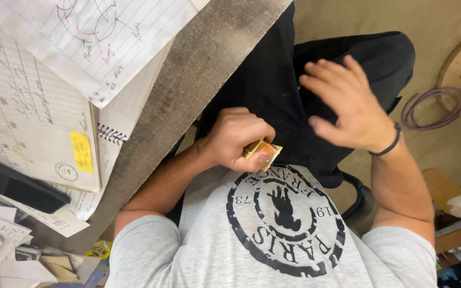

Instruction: Writing notes in a notebook and winding copper wire onto a small spool

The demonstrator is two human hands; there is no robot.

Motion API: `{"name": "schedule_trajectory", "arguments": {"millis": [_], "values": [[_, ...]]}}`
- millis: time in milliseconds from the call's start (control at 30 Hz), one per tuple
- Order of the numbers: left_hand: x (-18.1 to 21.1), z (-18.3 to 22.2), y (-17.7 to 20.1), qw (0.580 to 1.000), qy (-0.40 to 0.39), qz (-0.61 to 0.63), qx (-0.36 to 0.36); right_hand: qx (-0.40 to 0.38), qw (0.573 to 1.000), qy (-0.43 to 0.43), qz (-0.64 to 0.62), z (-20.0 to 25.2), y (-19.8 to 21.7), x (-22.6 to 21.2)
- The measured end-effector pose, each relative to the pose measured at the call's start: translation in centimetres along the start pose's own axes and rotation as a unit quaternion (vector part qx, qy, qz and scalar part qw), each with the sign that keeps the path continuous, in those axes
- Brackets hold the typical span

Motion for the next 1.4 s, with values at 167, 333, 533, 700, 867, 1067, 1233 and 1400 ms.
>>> {"name": "schedule_trajectory", "arguments": {"millis": [167, 333, 533, 700, 867, 1067, 1233, 1400], "values": [[-0.2, 0.3, -0.4, 1.0, -0.003, 0.008, -0.004, -0.043, 0.967, 0.06, -0.244, -1.9, -3.1, -4.3], [0.2, -0.3, 1.1, 0.991, 0.009, 0.133, 0.022, 0.052, 0.94, 0.085, -0.325, -1.9, -3.5, -3.2], [0.4, 0.2, 1.6, 0.955, -0.017, 0.292, 0.048, 0.178, 0.982, 0.06, -0.014, 2.0, -1.7, 8.8], [1.1, -0.1, 2.0, 0.953, -0.051, 0.292, 0.053, 0.194, 0.94, -0.091, 0.265, 4.8, 0.9, 23.5], [-0.9, 0.6, 1.5, 0.975, 0.005, 0.211, 0.075, 0.3, 0.933, -0.16, 0.119, 3.4, 3.1, 20.5], [-3.6, 0.8, 1.2, 0.984, 0.091, 0.106, 0.112, 0.332, 0.936, -0.078, -0.091, 0.6, -0.9, 9.2], [-3.3, 0.1, 0.8, 0.988, 0.076, 0.096, 0.092, 0.352, 0.923, 0.09, -0.13, -2.1, -5.8, 2.5], [-1.7, 0.1, 0.4, 0.976, 0.084, 0.203, -0.009, 0.354, 0.935, 0.005, -0.031, -2.0, -3.5, 5.2]]}}
Point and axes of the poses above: each hand's wrist, its own z-axis away from the middle knuckle, its own y-axis out of the back of the hand, x = y × z, the point moved 9 cm from there along -z, towards the middle knuckle, and after that the axes turned 5 degrees about -y, right-handed, at the moved point
